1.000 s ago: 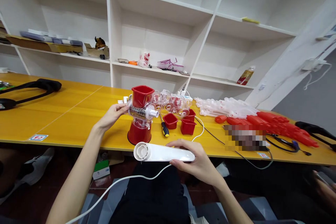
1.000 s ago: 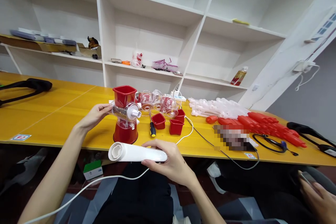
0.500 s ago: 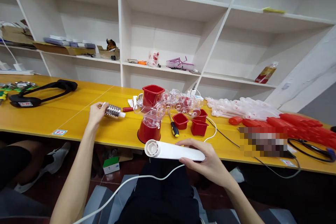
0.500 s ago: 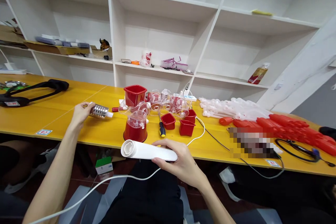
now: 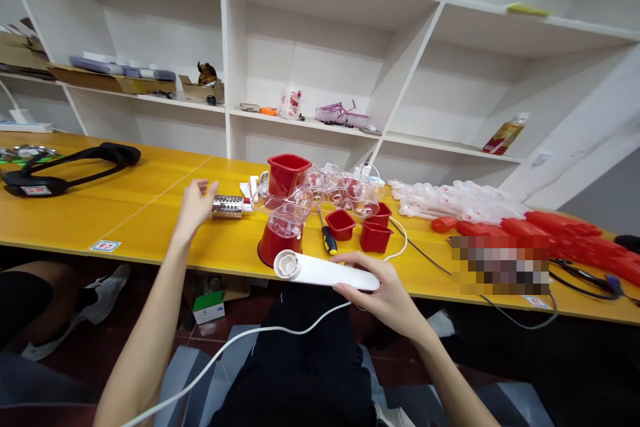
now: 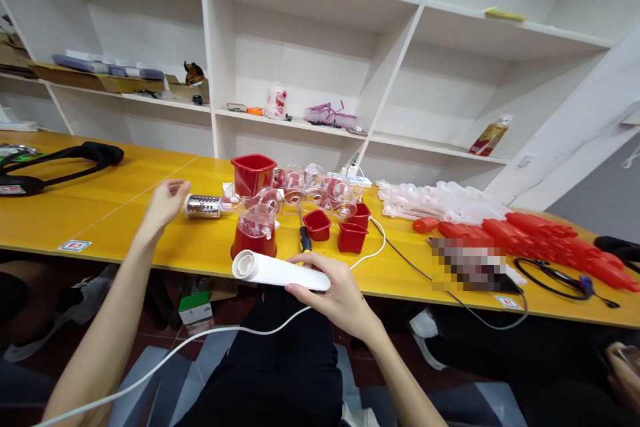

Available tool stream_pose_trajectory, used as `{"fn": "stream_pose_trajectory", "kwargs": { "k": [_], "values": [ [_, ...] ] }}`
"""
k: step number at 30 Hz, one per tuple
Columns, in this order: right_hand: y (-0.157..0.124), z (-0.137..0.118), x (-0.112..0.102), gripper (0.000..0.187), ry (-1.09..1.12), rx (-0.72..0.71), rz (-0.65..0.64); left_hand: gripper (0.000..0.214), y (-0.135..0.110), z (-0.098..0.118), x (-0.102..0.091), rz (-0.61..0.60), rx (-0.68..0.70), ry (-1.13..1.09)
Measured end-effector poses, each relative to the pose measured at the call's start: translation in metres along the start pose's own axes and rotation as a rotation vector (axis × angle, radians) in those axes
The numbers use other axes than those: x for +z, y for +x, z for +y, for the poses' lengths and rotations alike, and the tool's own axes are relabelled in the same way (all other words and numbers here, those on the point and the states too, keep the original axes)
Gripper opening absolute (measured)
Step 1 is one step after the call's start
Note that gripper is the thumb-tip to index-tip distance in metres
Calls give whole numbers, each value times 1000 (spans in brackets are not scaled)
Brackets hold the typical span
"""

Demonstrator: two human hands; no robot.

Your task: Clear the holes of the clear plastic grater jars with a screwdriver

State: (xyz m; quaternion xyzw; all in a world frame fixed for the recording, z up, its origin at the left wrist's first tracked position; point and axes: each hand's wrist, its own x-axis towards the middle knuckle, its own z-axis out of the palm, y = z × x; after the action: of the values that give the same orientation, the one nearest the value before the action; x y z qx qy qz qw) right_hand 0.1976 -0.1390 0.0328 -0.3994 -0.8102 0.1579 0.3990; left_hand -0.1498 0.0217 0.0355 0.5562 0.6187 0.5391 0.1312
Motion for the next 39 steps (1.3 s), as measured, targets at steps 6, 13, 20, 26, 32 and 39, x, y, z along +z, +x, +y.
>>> {"fn": "stream_pose_trajectory", "kwargs": {
  "k": [6,13,20,26,32,39],
  "values": [
    [2,5,-4,34,65,46,67,20,-101,123,-29,-373,679,-254],
    [-3,-4,-13,36,-52,-120,232,9,-148,132,-20,-343,956,-9],
    [-10,-22,-14,34,-272,-217,328,22,-129,119,0,-301,995,126],
    [-15,-33,-7,34,-469,-202,327,28,-131,119,12,-262,1039,305],
    [-21,-41,1,34,-612,-212,408,28,-131,123,17,-133,1175,270],
    [-25,-45,3,34,-742,-216,423,27,-136,121,28,-67,1083,283]
  ]
}}
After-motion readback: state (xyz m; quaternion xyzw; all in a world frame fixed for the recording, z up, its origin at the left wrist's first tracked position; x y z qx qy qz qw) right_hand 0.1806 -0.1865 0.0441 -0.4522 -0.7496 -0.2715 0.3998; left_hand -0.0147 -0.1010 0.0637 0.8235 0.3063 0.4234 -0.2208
